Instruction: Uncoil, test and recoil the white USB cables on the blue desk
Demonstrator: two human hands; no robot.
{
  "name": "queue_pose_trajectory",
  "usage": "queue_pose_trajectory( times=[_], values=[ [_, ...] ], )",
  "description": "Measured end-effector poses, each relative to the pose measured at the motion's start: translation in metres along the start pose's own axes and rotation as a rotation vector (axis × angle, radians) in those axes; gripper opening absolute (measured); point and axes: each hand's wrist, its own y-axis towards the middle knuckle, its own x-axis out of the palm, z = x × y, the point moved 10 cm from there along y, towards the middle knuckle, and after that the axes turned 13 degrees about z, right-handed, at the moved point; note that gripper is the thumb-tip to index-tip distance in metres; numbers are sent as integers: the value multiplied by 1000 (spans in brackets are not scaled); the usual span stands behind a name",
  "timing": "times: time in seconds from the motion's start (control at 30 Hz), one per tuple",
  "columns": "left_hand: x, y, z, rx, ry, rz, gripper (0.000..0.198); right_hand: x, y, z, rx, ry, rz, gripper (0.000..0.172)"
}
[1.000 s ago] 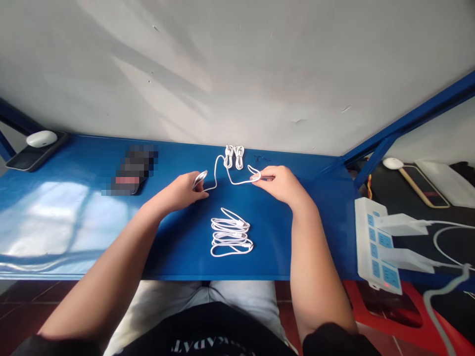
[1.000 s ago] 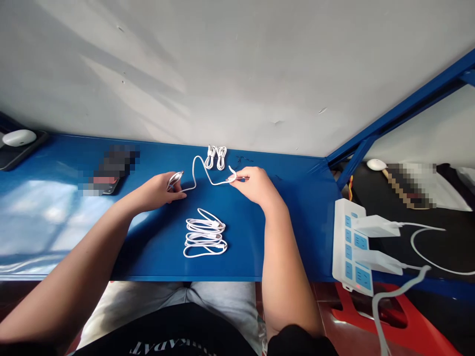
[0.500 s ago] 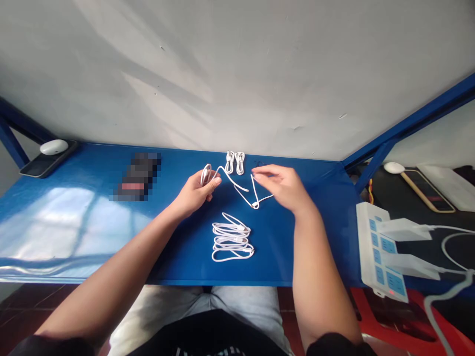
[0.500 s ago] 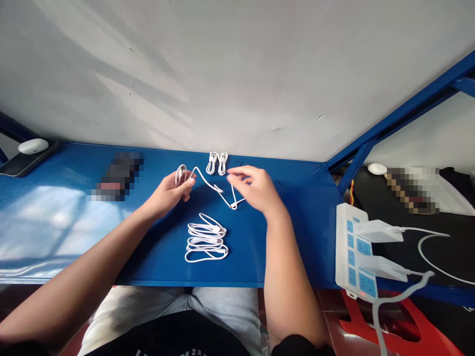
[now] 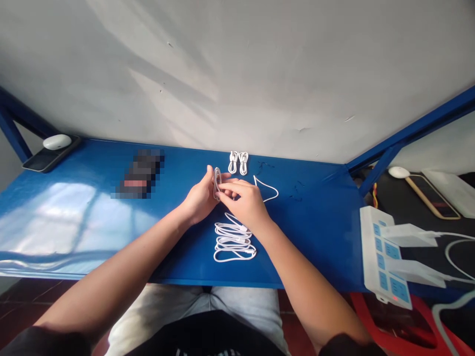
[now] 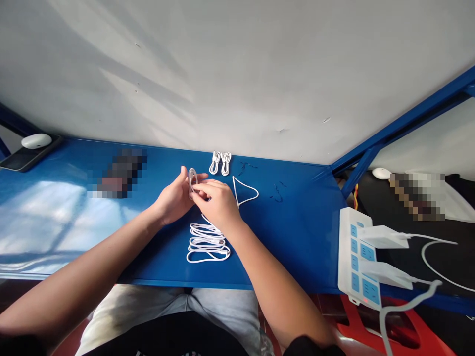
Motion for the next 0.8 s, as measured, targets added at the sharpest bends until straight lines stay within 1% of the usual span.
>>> queue_pose_trajectory(
  times=[0.03,0.1,0.17,0.23,0.27,0.3,0.33,0.4,0.43,0.47,0.5,0.53,0.6,0.67,0.73,0.8],
  values=[
    [2,-2,-1,-11,-22,-3,57,4,-1,-3,-33,-44,9,10],
    [3,-4,0,11,-49,3,49,4,-3,-7,-66,-126,54,8],
    [1,-4,3,44,-67,16,40,-5,-2,-9,-60,-164,135,10],
    [-3,-2,6,44,-95,24,37,-21,0,-8,-38,-162,215,14],
    [-5,-1,7,37,-111,27,38,-27,2,-6,-25,-154,229,15],
    [-7,1,9,30,-126,33,38,-32,4,-2,-13,-147,217,15],
    [-10,2,11,25,-140,42,38,-33,6,3,-4,-139,171,17],
    [-14,5,15,13,-156,59,38,-24,6,14,3,-129,1,30],
    [-15,5,17,4,-159,61,39,-19,6,21,13,-130,-68,33],
    [-14,5,17,-8,-157,54,39,-14,4,28,22,-129,-129,33],
    [-13,4,18,-21,-152,44,40,-10,3,34,28,-136,-172,28],
    [-12,3,17,-38,-142,30,41,-6,2,39,36,-156,-210,23],
    [-9,1,13,-75,-105,2,42,0,-1,47,54,-206,-270,21],
    [-10,0,11,-83,-46,-6,41,-3,-1,54,97,-232,-288,21],
    [-14,2,13,-35,21,19,39,-15,3,60,193,-184,-242,15],
    [-19,4,16,23,77,55,38,-31,6,66,325,-87,-180,21]
  ],
)
